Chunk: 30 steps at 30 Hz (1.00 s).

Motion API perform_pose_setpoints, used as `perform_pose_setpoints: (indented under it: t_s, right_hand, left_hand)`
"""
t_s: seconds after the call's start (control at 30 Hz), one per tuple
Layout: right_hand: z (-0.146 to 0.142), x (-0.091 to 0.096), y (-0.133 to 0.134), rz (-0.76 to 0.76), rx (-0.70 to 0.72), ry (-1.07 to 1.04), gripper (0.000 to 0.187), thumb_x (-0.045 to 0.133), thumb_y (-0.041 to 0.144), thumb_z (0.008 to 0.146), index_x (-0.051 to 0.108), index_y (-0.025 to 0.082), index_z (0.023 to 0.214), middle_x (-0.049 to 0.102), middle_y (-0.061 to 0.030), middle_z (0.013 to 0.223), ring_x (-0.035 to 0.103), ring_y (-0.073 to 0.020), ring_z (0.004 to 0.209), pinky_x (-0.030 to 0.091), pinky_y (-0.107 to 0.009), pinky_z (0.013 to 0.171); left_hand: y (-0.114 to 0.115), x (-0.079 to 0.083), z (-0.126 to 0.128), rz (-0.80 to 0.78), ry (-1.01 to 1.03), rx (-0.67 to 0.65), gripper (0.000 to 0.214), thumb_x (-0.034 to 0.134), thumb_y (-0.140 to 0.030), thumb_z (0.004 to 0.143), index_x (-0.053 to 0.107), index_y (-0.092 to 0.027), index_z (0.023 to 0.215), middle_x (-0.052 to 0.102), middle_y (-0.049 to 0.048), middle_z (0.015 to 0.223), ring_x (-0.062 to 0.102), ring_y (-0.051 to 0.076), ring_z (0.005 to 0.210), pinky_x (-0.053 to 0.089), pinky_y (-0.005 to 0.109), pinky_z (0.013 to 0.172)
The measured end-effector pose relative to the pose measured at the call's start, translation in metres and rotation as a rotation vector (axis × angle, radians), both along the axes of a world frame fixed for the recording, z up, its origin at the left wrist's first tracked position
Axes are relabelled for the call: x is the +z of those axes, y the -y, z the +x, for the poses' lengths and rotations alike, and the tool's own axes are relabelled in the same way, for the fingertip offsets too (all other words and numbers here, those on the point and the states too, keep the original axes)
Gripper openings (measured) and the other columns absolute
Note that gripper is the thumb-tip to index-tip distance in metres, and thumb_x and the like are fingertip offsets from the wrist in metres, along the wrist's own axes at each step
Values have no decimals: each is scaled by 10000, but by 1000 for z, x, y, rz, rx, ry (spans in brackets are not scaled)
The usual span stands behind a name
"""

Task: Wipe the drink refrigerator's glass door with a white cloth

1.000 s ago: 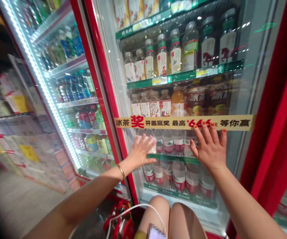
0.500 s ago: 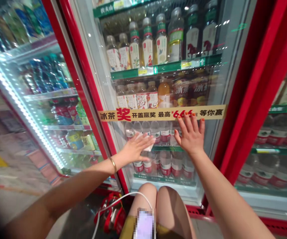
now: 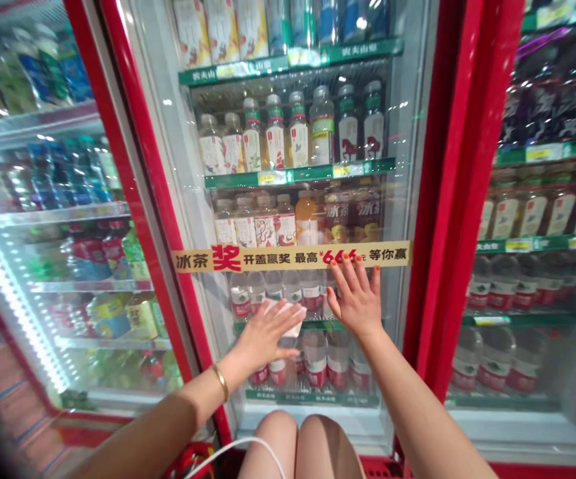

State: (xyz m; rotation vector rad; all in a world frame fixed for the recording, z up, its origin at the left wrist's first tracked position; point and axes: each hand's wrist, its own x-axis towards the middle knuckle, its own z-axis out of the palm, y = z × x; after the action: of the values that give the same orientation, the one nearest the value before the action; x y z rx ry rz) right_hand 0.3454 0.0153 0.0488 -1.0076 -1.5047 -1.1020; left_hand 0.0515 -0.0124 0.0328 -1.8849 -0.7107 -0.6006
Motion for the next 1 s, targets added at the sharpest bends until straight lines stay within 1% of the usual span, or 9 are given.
perform_pose_setpoints:
  t_s: [0.07, 0.2, 0.3, 0.43, 0.53, 0.7, 0.8, 0.9, 1.0]
  right_hand:
    - [-1, 0, 1, -15, -8, -8, 886, 596, 421, 1051, 121, 357, 1796, 376, -74, 1799, 367, -353, 1670, 50, -653, 1404]
    - [-3, 2, 1, -14, 0, -2, 874, 605, 432, 1056, 147, 345, 1796, 432, -75, 1770, 392, -329, 1659, 49, -612, 1415]
    - [-2, 3, 2, -2, 16, -19, 873, 609, 429, 1056, 153, 346, 1796, 444, -77, 1763, 417, -331, 1646, 71, -614, 1415]
    - [-2, 3, 2, -2, 46, -21, 901, 643, 425, 1037, 157, 367, 1794, 483, -75, 1742, 457, -337, 1621, 95, -605, 1415]
    - [-3, 1, 4, -9, 65, -24, 899, 654, 433, 1036, 175, 361, 1793, 526, -86, 1716, 487, -332, 1597, 83, -584, 1416]
    - [8, 29, 18, -24, 89, 45, 862, 659, 467, 1035, 232, 390, 1780, 465, -88, 1759, 484, -337, 1590, -15, -586, 1409]
    - [27, 80, 21, 7, 45, 144, 908, 699, 458, 1011, 215, 416, 1778, 302, -55, 1842, 360, -371, 1663, -28, -615, 1403]
    - [49, 134, 13, 44, -13, 203, 920, 680, 437, 1029, 156, 414, 1785, 144, -23, 1878, 220, -379, 1718, 9, -628, 1407]
    - [63, 163, 4, 32, 0, 261, 872, 619, 465, 1070, 133, 390, 1789, 120, -2, 1875, 151, -342, 1738, 35, -602, 1418]
  left_hand:
    - [-2, 3, -18, 46, 28, 2, 976, 441, -901, 947, 237, -412, 1767, 120, -135, 1858, -192, 208, 1731, -152, 448, 1440]
    - [-20, 98, -45, 55, 533, 119, 927, 396, -714, 1073, 29, -264, 1796, 57, 106, 1873, -127, 355, 1739, -54, 751, 1383]
    - [-26, 147, -25, 20, 718, 99, 1001, 404, -780, 1043, 1, -260, 1797, -34, 114, 1875, -108, 401, 1736, 49, 747, 1392]
    - [-26, 135, -2, -36, 65, -39, 1102, 440, -916, 945, 82, -314, 1796, 83, 6, 1884, -59, 299, 1754, 35, 546, 1453]
    - [-26, 152, -32, -97, -208, -64, 990, 454, -903, 954, 158, -432, 1773, 230, -74, 1855, 97, 268, 1751, 52, 515, 1455]
    - [-29, 249, -88, 9, 463, 79, 881, 392, -782, 1046, 92, -408, 1785, 34, 25, 1887, 10, 413, 1739, 11, 738, 1389]
    - [-24, 240, -74, 12, 496, 102, 975, 406, -793, 1038, -15, -338, 1791, -75, 69, 1879, -73, 409, 1737, 14, 701, 1400]
    - [-19, 205, -58, -110, -78, 13, 1053, 499, -852, 975, -14, -409, 1781, 80, -16, 1883, 51, 322, 1753, 70, 551, 1441]
    - [-24, 228, -73, -114, -213, 19, 1033, 538, -844, 962, 13, -470, 1769, 178, -60, 1865, 107, 309, 1748, 19, 538, 1442]
